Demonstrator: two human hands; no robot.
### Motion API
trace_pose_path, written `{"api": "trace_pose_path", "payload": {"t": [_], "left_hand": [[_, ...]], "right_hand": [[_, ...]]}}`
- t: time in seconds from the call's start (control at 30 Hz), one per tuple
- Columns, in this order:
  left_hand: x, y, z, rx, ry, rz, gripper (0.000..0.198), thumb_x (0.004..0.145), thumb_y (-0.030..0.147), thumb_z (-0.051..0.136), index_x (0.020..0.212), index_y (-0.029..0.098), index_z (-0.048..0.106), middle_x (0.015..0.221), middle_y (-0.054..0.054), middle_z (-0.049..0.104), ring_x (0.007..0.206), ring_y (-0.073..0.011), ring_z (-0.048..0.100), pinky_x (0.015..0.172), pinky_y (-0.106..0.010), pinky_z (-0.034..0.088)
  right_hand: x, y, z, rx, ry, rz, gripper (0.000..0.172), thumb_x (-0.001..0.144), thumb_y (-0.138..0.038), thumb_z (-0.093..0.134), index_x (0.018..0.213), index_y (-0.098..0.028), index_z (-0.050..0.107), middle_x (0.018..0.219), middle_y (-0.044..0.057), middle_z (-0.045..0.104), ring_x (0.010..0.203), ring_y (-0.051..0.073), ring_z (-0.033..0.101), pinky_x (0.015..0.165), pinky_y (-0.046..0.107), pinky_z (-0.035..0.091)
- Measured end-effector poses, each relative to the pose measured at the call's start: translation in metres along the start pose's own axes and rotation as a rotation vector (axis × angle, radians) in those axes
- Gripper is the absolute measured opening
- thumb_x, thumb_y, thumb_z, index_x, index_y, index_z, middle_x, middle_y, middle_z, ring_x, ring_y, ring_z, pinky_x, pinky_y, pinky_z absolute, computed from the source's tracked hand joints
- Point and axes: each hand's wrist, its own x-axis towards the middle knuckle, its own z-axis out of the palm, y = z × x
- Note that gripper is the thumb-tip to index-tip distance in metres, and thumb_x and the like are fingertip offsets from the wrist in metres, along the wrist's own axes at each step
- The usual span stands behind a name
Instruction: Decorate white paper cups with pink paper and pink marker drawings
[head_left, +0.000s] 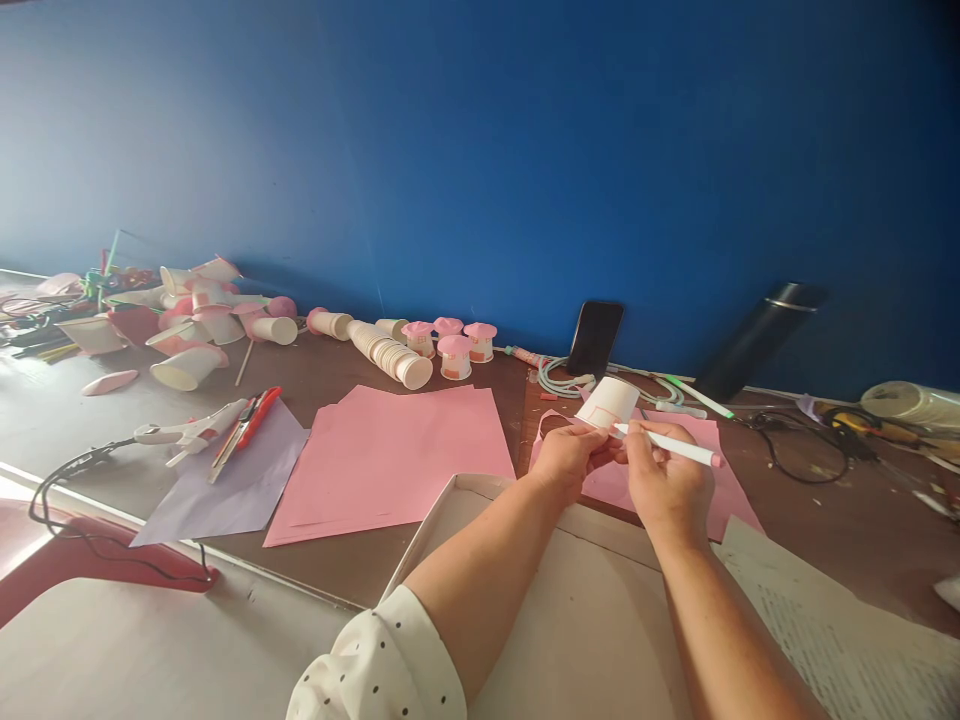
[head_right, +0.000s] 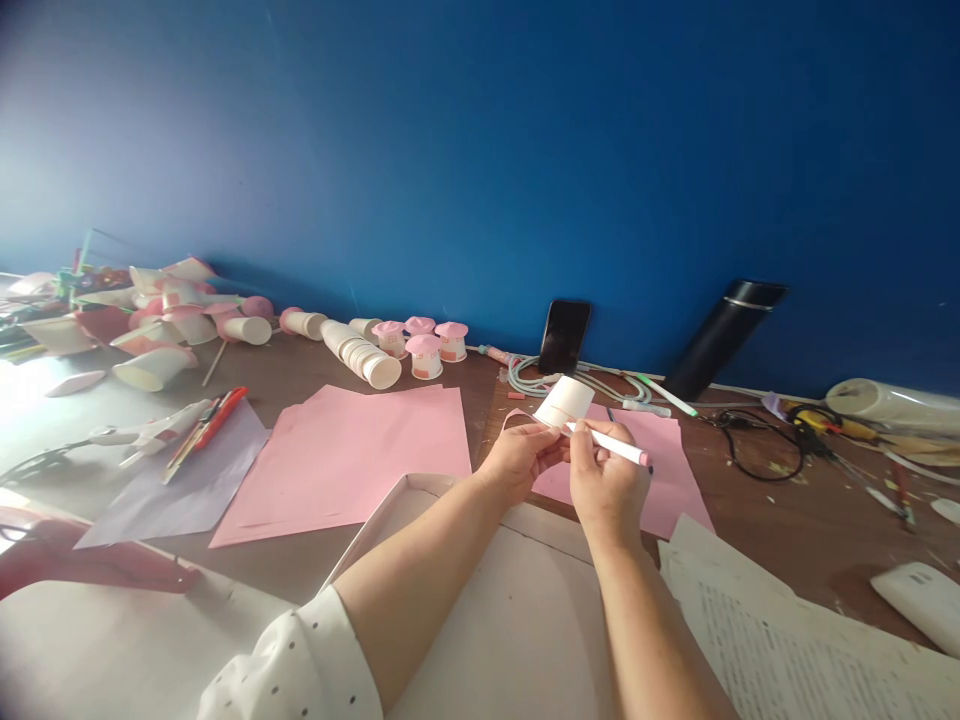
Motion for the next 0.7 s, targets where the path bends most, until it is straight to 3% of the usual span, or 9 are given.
{"api": "trace_pose_path", "payload": {"t": [0.7], "left_hand": [[-0.003, 0.0, 0.001, -0.008, -0.022, 0.009, 0.014, 0.079, 0.008, 0.059, 0.066, 0.005, 0.065, 0.063, -0.008, 0.064, 0.062, -0.0126, 0.063, 0.094, -0.037, 0.048]], "right_hand": [[0.002, 0.01, 0.003, -0.028, 0.081, -0.028, 0.024, 0.078, -0.037, 0.055, 0.084, -0.016, 0.065, 0.065, 0.006, 0.067, 0.063, 0.02, 0.062, 0.061, 0.029, 0.044]]}}
